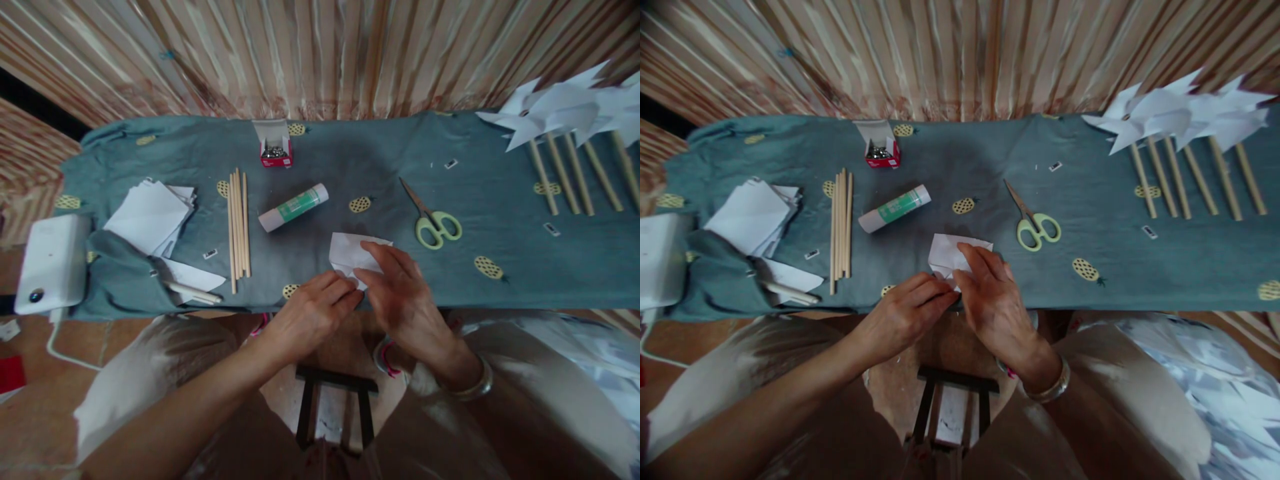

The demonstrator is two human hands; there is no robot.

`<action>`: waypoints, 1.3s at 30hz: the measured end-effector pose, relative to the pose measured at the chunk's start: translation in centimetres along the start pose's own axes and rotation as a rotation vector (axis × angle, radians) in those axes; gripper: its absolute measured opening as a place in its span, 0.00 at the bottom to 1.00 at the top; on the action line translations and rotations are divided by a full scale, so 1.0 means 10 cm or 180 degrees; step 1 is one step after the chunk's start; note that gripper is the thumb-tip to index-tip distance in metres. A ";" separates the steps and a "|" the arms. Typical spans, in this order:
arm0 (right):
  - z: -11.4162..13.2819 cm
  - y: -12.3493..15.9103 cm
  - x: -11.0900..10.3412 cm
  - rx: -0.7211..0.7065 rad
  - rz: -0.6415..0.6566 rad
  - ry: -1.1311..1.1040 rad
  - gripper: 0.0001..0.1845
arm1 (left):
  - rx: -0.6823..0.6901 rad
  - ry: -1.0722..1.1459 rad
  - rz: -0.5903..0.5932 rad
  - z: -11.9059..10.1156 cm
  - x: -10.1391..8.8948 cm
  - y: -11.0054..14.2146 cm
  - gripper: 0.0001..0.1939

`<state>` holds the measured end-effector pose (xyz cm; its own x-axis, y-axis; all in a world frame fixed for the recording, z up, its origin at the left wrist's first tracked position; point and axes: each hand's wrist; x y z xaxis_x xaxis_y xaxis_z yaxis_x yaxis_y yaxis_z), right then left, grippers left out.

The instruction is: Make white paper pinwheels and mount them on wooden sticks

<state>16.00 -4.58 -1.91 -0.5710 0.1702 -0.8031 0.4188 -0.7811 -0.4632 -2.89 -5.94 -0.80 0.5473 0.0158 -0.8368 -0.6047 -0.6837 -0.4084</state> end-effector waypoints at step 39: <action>-0.23 -0.12 -0.07 0.0704 -0.0326 -0.0471 0.19 | 0.0087 -0.0213 -0.0173 0.01 0.03 -0.02 0.07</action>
<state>17.53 -2.33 -1.67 -0.7061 0.1779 -0.6854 0.1988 -0.8792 -0.4330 -2.69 -5.74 -1.03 0.5405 0.1018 -0.8352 -0.5912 -0.6604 -0.4631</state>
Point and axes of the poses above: each hand's wrist, its own y-axis away from the middle knuckle, its own x-axis out of the palm, z = x × y, and after that the axes turned 9 degrees about -z, right-handed
